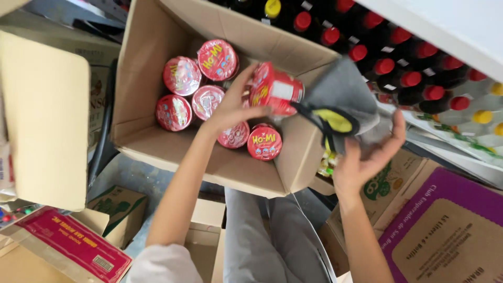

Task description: The person takes instant noodle cups from a cardboard box and places them on a white shelf. They use a grey cloth to wipe the cups before arranging them in neat stacks alongside other noodle products.

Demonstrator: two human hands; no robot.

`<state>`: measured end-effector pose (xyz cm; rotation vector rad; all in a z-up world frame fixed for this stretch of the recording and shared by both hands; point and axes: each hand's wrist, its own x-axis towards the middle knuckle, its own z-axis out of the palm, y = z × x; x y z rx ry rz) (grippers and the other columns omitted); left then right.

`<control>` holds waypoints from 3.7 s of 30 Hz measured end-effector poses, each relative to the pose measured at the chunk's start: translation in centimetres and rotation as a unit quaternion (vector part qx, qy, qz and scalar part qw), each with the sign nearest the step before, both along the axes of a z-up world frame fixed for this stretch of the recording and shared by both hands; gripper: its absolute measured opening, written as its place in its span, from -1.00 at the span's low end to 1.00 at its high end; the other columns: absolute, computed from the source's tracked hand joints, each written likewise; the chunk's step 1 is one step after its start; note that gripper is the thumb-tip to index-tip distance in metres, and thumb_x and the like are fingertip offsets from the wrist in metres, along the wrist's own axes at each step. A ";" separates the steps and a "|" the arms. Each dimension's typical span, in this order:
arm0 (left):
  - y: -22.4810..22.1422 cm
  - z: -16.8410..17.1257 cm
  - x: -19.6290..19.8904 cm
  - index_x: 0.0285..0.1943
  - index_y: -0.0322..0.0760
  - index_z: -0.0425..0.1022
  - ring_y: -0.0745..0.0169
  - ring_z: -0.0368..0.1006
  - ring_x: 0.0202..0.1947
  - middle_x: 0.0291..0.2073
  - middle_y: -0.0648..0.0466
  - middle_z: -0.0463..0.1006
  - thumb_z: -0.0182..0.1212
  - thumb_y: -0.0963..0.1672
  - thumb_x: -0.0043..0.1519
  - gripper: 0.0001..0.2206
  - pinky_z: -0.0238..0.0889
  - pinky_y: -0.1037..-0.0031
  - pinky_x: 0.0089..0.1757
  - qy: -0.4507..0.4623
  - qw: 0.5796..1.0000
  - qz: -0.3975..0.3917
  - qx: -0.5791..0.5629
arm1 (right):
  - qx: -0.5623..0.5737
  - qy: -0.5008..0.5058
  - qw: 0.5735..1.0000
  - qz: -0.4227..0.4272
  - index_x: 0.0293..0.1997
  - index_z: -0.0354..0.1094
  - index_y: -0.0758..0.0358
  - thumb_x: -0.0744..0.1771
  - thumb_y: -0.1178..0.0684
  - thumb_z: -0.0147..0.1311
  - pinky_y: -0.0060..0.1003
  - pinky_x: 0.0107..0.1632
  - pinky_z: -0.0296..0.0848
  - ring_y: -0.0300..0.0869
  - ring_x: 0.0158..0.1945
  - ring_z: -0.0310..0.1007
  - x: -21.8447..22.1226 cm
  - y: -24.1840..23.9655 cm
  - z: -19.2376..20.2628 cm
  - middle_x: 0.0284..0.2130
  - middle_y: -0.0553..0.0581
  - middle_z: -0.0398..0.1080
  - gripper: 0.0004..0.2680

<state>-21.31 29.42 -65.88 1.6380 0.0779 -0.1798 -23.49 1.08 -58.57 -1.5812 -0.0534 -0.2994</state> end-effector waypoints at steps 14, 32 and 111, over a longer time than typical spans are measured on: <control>-12.6 9.7 -11.3 0.58 -0.43 0.08 0.06 0.16 0.48 0.46 -0.07 0.24 0.51 -0.16 0.00 -0.08 0.04 0.24 0.40 -0.051 0.924 0.147 -0.350 | 0.214 0.045 0.967 0.133 0.40 0.14 0.36 0.42 0.19 -0.20 -0.48 -0.11 0.40 -0.24 -0.17 0.40 -4.0 -7.9 15.3 -0.10 0.16 0.38 -0.66; -22.2 25.7 -14.2 0.54 -0.44 0.09 0.08 0.36 0.30 0.28 -0.11 0.38 0.45 -0.18 -0.02 -0.12 0.22 0.35 0.27 -0.155 0.964 0.208 -0.066 | -0.354 -0.090 0.904 0.223 0.43 0.20 0.34 0.24 -0.37 0.02 0.26 0.48 -0.31 0.30 0.53 -0.09 -9.1 -9.8 27.0 0.39 0.44 0.16 -0.32; -29.1 26.6 -10.3 0.47 -0.48 0.18 -0.02 0.27 0.46 0.42 -0.17 0.35 0.50 0.25 -0.21 0.14 -0.72 0.07 0.52 -0.347 0.926 0.059 0.134 | 0.639 0.307 0.706 0.010 0.23 0.35 0.02 0.32 -0.30 -0.24 0.04 0.26 0.31 0.00 0.22 0.41 -10.4 -12.9 14.3 0.19 0.08 0.43 -0.56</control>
